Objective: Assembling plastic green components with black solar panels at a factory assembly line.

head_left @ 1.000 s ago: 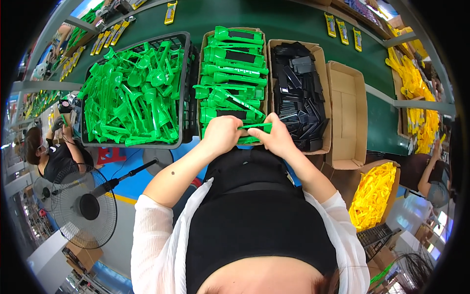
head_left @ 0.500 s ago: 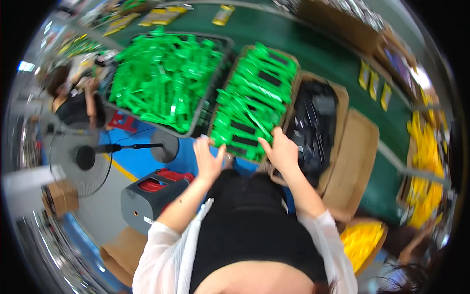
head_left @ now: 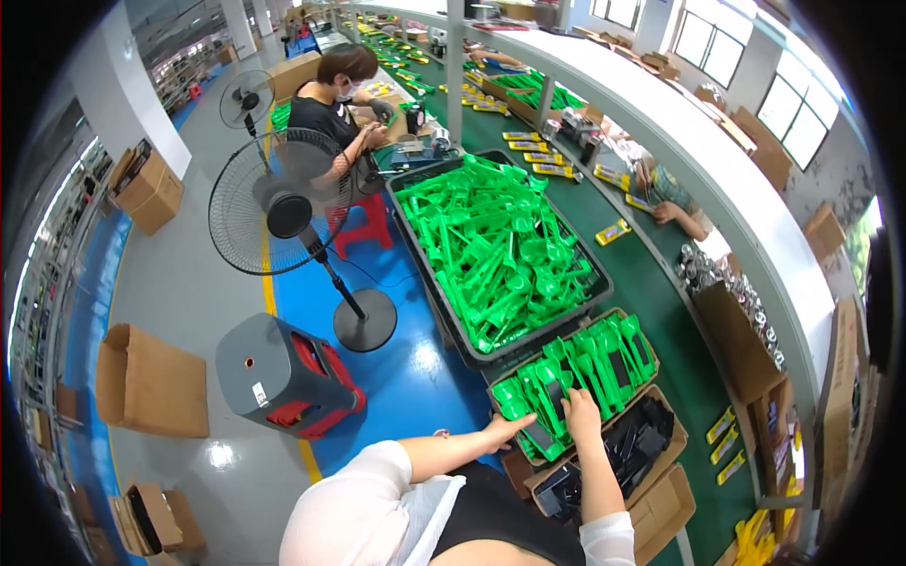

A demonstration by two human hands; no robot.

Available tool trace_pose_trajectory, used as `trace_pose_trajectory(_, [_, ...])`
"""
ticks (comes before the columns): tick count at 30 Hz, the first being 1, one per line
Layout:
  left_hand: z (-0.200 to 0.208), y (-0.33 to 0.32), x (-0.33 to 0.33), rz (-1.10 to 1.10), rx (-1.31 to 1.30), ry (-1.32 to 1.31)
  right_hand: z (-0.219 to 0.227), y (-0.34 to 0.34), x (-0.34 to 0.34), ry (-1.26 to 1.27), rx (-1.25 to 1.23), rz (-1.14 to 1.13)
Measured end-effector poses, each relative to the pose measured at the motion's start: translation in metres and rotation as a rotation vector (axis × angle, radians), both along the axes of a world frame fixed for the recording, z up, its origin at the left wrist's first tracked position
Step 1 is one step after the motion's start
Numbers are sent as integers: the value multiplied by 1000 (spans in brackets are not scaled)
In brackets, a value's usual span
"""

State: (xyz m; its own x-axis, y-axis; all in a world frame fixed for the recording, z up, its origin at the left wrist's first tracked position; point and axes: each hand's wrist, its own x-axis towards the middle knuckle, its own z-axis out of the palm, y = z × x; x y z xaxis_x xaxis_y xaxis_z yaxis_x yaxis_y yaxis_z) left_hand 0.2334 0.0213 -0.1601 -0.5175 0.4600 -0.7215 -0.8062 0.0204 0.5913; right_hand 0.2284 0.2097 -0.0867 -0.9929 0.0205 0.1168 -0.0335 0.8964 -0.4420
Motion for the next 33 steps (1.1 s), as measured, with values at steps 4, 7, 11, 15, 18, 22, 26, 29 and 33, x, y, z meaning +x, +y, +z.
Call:
trace_pose_trajectory(4, [-18, 12, -7, 54, 82, -46, 29, 29, 3, 73, -104, -140])
trace_pose_trajectory(7, [-14, 7, -5, 127, 119, -20, 26, 69, -7, 59, -38, -241])
trace_pose_trajectory(11, [-23, 0, 3, 192, 66, -47, 19, 131, -27, 72, 1, -409])
trace_pose_trajectory(15, [-21, 2, 7, 200, 35, -15, -14, 197, -51, 150, 60, -479])
trace_pose_trajectory(18, [-20, 3, 7, 203, -52, 32, -34, 229, -79, 10, 42, -641])
trace_pose_trajectory(22, [-24, -3, 4, 189, 20, -38, -53, 234, -109, -275, -92, -622])
trace_pose_trajectory(26, [-20, -7, 9, 199, 59, -47, -53, 238, -108, -269, -144, -621])
trace_pose_trajectory(29, [-28, -37, 20, 268, 100, -83, -45, 237, -91, -252, -153, -465])
trace_pose_trajectory(33, [-30, -90, 50, 307, 178, -96, -52, 244, -78, -453, -198, -157])
